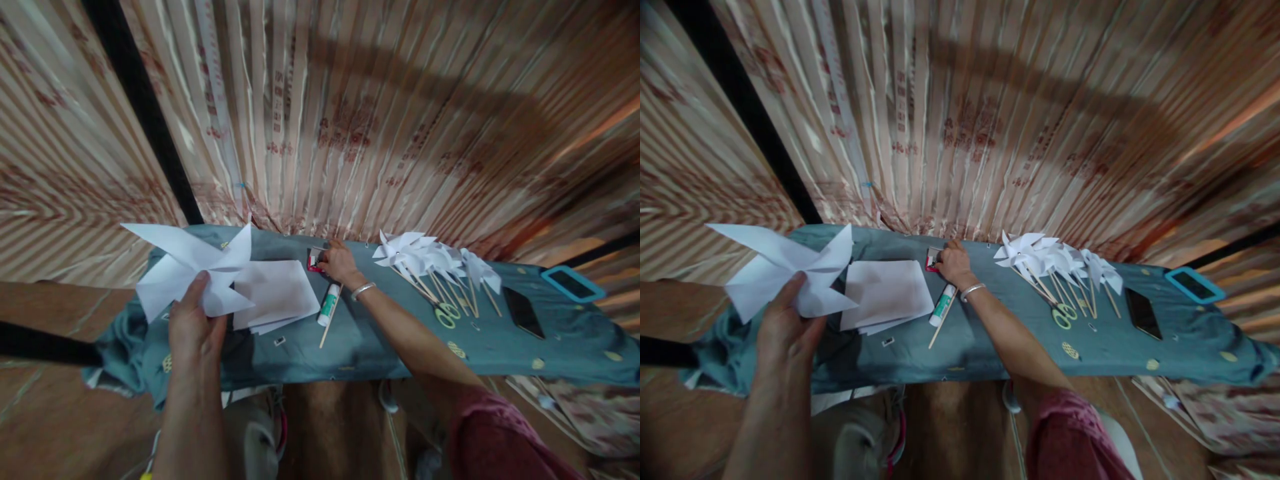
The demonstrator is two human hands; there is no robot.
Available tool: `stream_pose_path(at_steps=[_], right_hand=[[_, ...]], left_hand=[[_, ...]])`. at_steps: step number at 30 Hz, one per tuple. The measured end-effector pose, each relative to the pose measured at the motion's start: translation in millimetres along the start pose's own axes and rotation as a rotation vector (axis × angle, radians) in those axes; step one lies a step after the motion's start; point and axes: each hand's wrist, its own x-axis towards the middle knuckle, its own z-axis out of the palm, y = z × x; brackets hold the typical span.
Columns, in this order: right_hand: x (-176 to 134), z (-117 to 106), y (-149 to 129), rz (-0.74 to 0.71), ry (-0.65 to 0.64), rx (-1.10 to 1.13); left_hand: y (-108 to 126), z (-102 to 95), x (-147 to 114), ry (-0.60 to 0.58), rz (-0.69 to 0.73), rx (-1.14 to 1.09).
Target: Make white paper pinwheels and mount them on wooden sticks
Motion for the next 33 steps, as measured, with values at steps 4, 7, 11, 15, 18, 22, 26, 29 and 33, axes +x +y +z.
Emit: stream_pose_path(at_steps=[4, 7, 11, 15, 18, 22, 26, 29, 33], right_hand=[[2, -1, -5, -0.007, -0.035, 0.002], [1, -3, -9, -0.016, -0.058, -0.008], [-2, -8, -9, -0.037, -0.089, -0.027], [-3, -12, -7, -0.041, -0.124, -0.044], [0, -14, -8, -0.02, -0.14, -0.058], [4, -12, -9, 0.003, -0.15, -0.048], [3, -9, -7, -0.02, -0.13, 0.022], [-1, -6, -2, -0.039, -0.088, 0.117], [-12, -4, 7, -0.001, -0.023, 0.262]], left_hand=[[0, -4.9, 2, 0.016, 0.01, 0.026], [-4, -6.6, 2, -0.015, 0.026, 0.078], [-2, -5.0, 2, -0.006, 0.015, 0.018], [2, -2.9, 1, 0.008, 0.023, -0.007], [5, -2.9, 1, 0.013, 0.033, -0.015], [4, -3.3, 0, -0.004, 0.016, 0.002], [-2, -0.7, -2, -0.023, 0.029, 0.031], [-10, 2.8, -6, -0.02, 0.016, 0.049], [-23, 8.3, -14, -0.109, -0.036, 0.106]])
